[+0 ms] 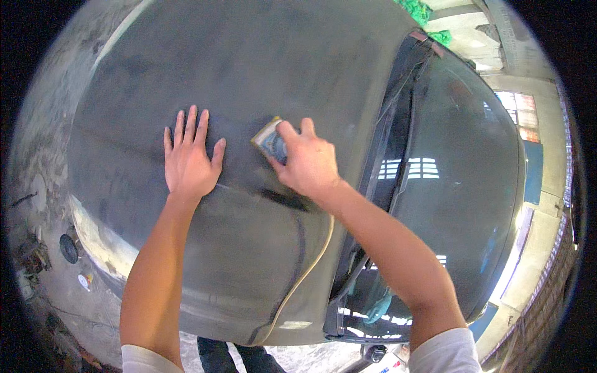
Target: The person uses an orbital sander to sand the hood of a black car. They move the sander across the hood surface in overlapping passes, occasionally repositioning their left hand for stability. The task continues until the person stops and removes the sanding pad from the tool.
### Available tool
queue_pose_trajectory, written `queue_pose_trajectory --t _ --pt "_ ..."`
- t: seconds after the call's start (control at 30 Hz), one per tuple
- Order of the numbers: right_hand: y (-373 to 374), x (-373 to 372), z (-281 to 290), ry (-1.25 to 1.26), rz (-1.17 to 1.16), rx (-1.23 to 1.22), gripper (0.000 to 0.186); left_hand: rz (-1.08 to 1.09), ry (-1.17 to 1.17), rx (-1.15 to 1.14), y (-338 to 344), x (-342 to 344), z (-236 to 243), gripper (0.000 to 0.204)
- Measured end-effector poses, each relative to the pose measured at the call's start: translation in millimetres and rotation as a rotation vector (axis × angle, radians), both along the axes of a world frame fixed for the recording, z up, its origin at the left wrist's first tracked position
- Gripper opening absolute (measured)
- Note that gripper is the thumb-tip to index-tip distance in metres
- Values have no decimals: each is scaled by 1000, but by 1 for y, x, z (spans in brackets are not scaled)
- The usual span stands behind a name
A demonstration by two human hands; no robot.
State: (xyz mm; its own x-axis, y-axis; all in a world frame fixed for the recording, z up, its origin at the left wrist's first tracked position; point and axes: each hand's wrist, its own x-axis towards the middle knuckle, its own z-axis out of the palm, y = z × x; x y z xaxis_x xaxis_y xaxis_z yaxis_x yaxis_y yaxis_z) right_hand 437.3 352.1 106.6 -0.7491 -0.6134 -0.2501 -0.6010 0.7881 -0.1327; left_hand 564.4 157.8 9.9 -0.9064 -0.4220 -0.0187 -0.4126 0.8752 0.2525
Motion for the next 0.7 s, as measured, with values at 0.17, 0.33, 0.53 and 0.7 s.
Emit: queue_pose_trajectory --t 0.17,0.33,0.53,0.7 --pt "-11 -48 11 153 -129 -7 56 -8 44 -29 -3 -1 -8 68" --pt "7 -32 -14 69 154 -43 52 -12 66 -64 -4 -2 -11 66" --pt "82 10 13 -93 349 110 58 -11 78 -59 -2 -3 -13 65" --pt "97 17 31 -128 261 322 65 9 49 -97 -1 -4 -15 66"
